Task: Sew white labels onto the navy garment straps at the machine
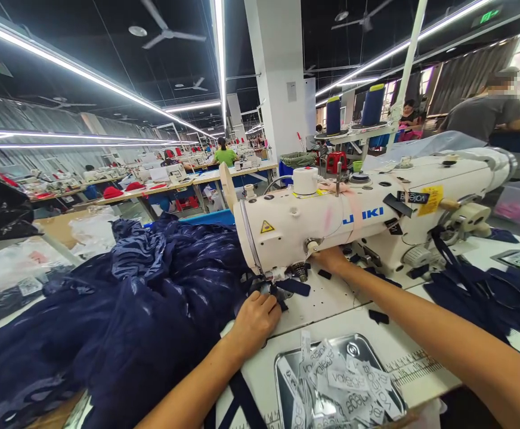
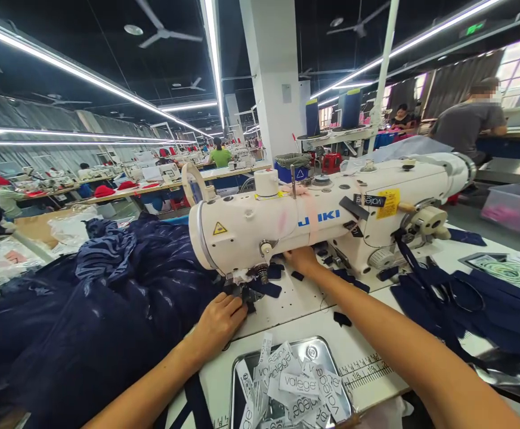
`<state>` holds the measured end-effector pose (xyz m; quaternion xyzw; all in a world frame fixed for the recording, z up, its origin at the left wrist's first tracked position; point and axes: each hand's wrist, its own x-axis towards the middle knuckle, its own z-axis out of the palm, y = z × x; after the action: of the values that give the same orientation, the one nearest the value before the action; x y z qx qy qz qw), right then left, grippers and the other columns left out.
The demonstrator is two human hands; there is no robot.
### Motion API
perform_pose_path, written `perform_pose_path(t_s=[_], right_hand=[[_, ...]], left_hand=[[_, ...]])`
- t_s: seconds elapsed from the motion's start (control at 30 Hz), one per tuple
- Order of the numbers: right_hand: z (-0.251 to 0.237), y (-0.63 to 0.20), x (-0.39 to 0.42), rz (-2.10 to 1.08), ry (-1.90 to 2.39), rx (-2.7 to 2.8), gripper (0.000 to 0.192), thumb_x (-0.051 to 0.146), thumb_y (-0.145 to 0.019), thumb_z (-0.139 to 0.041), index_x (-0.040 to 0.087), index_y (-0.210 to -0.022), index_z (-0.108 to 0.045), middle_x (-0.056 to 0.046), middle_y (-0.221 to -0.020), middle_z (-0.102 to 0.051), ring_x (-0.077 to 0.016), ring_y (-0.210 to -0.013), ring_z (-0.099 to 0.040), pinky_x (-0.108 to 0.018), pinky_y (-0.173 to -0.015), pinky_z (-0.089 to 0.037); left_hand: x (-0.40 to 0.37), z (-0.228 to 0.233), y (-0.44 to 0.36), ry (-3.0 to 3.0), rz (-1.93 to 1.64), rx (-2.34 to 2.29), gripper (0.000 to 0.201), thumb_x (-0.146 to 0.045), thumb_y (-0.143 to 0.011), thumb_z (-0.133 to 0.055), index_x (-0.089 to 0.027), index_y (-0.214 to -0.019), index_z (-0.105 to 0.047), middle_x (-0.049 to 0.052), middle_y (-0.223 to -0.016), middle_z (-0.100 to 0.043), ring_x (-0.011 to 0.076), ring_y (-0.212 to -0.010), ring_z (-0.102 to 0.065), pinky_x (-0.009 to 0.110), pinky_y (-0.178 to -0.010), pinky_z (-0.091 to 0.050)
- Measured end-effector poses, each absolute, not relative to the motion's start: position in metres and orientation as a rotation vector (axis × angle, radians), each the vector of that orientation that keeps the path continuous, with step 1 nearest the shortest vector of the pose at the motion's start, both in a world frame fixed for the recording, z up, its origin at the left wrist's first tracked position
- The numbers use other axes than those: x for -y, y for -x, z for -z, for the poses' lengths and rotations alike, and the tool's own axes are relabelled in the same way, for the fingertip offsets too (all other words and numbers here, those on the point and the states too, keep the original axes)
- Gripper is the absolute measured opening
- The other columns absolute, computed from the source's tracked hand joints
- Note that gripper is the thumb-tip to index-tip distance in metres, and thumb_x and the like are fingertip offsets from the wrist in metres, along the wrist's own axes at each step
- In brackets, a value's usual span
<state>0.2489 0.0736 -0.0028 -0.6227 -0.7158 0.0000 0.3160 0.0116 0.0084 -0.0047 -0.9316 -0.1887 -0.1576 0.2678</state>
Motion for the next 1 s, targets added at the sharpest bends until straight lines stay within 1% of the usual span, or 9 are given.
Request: perform_pose_path(t_s=[0.1, 0.2, 0.3, 0.37, 0.47, 0.6, 0.73, 0.87, 1.0], right_hand=[[-0.002, -0.264, -0.054, 0.050, 1.735, 1.818, 0.023, 0.019, -0.081, -0.039, 0.017, -0.081, -0.062, -0.010, -0.076, -0.064, -0.0253, -0.077, -0.057, -0.034, -0.068, -0.040], [-0.011, -0.264, -0.018, 0.212, 1.703, 1.877, 0.022, 0.019, -0.081, -0.039, 0.015, -0.078, -0.061, -0.011, -0.077, -0.062, -0.0248, -0.074, -0.055, -0.033, -0.066, -0.039], [-0.014, -0.240, 0.017, 0.611, 1.407, 2.167, 0.023, 0.010, -0.080, -0.038, 0.015, -0.071, -0.059, -0.011, -0.078, -0.060, -0.0232, -0.075, -0.052, -0.035, -0.073, -0.037], [-0.010, -0.218, 0.030, 0.721, 1.257, 2.358, 0.023, 0.004, -0.077, -0.040, 0.014, -0.069, -0.058, -0.011, -0.077, -0.059, -0.0223, -0.074, -0.050, -0.037, -0.079, -0.036], [0.001, -0.196, 0.032, 0.601, 1.249, 2.508, 0.019, 0.003, -0.076, -0.044, 0.014, -0.069, -0.058, -0.009, -0.073, -0.058, -0.0214, -0.073, -0.050, -0.036, -0.076, -0.038], [0.016, -0.198, 0.018, 0.251, 1.193, 2.519, 0.009, 0.017, -0.080, -0.051, 0.015, -0.075, -0.058, -0.006, -0.080, -0.058, -0.0197, -0.077, -0.050, -0.033, -0.073, -0.039], [0.021, -0.212, 0.009, 0.063, 1.050, 2.516, 0.015, 0.025, -0.085, -0.047, 0.016, -0.082, -0.058, -0.005, -0.084, -0.057, -0.0172, -0.077, -0.050, -0.032, -0.074, -0.039], [0.018, -0.211, 0.012, 0.223, 0.964, 2.595, 0.023, 0.019, -0.088, -0.038, 0.016, -0.078, -0.059, -0.006, -0.080, -0.058, -0.0174, -0.075, -0.049, -0.032, -0.070, -0.038], [0.012, -0.195, 0.019, 0.445, 1.034, 2.636, 0.026, 0.008, -0.082, -0.038, 0.016, -0.066, -0.056, -0.006, -0.070, -0.055, -0.0178, -0.070, -0.048, -0.034, -0.072, -0.037]], left_hand=[[-0.005, 0.004, -0.008, 2.523, 0.361, 0.514, 0.017, -0.005, -0.078, -0.040, -0.012, -0.073, -0.054, 0.004, -0.067, -0.053, 0.0145, -0.058, -0.045, 0.029, -0.055, -0.030], [-0.004, 0.003, -0.010, 2.517, 0.316, 0.497, 0.016, -0.005, -0.079, -0.041, -0.012, -0.072, -0.053, 0.004, -0.066, -0.053, 0.0145, -0.058, -0.046, 0.030, -0.056, -0.029], [-0.002, 0.003, -0.015, 2.507, 0.264, 0.483, 0.016, -0.005, -0.079, -0.043, -0.012, -0.068, -0.052, 0.004, -0.063, -0.053, 0.0152, -0.058, -0.047, 0.030, -0.056, -0.028], [0.000, 0.003, -0.017, 2.505, 0.219, 0.482, 0.017, -0.006, -0.079, -0.045, -0.012, -0.065, -0.052, 0.004, -0.062, -0.054, 0.0159, -0.058, -0.048, 0.030, -0.056, -0.028], [0.005, 0.003, -0.015, 2.511, 0.172, 0.486, 0.016, -0.008, -0.080, -0.048, -0.011, -0.064, -0.052, 0.004, -0.062, -0.055, 0.0166, -0.059, -0.050, 0.031, -0.056, -0.028], [0.011, 0.008, -0.004, 2.510, 0.194, 0.522, 0.016, -0.009, -0.081, -0.047, -0.011, -0.067, -0.053, 0.005, -0.064, -0.057, 0.0165, -0.060, -0.051, 0.030, -0.057, -0.029], [0.012, 0.013, 0.002, 2.497, 0.227, 0.545, 0.015, -0.008, -0.082, -0.046, -0.010, -0.069, -0.054, 0.005, -0.064, -0.057, 0.0162, -0.060, -0.052, 0.030, -0.057, -0.029], [0.011, 0.015, 0.002, 2.503, 0.265, 0.545, 0.014, -0.009, -0.081, -0.047, -0.011, -0.069, -0.054, 0.004, -0.063, -0.057, 0.0163, -0.059, -0.052, 0.030, -0.056, -0.029], [0.011, 0.015, 0.002, 2.508, 0.298, 0.532, 0.015, -0.008, -0.081, -0.046, -0.011, -0.069, -0.054, 0.004, -0.061, -0.056, 0.0164, -0.058, -0.051, 0.030, -0.056, -0.029]])
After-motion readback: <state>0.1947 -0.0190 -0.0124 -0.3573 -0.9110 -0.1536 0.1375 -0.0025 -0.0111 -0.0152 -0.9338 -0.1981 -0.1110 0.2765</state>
